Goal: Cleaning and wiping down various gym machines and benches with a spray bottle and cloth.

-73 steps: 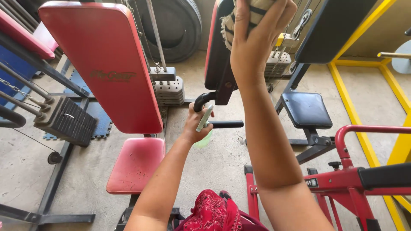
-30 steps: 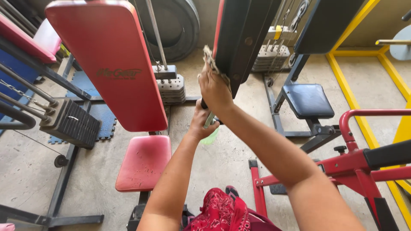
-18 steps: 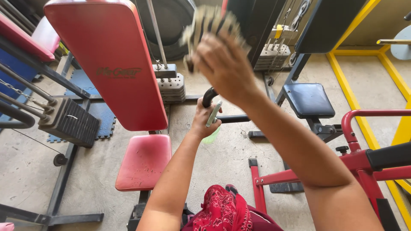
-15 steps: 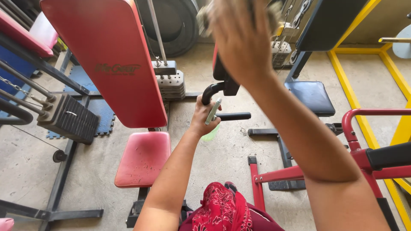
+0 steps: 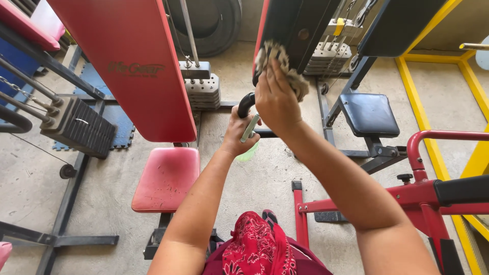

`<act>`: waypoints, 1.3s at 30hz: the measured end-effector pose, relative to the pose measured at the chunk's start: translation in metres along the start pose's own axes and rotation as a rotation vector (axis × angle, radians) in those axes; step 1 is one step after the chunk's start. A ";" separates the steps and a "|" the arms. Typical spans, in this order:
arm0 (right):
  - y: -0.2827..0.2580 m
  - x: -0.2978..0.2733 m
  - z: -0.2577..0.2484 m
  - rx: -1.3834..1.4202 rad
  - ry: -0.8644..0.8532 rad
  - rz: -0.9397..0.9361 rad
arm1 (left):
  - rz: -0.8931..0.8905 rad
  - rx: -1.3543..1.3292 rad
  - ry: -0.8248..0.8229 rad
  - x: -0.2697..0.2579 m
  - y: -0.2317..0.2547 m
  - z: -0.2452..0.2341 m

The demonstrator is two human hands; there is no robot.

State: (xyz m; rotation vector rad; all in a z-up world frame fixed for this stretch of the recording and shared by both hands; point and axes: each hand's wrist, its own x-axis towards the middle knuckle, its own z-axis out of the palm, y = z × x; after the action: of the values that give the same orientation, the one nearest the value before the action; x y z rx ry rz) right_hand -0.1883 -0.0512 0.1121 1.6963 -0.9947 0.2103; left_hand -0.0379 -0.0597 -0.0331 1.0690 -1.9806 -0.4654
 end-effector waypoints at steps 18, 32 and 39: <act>-0.032 0.001 0.010 0.269 0.048 -0.036 | -0.044 0.230 -0.161 -0.010 -0.009 0.005; -0.101 0.022 0.073 0.154 -0.339 -0.310 | -0.519 -0.232 0.038 -0.106 -0.018 0.010; -0.125 -0.025 0.083 0.008 -0.166 -0.630 | -0.502 -0.172 0.073 -0.139 -0.016 0.021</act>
State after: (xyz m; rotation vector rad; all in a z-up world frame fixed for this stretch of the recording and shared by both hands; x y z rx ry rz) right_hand -0.1443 -0.1043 -0.0236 1.9696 -0.5311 -0.3431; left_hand -0.0044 0.0439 -0.1238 1.4484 -1.5654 -0.8320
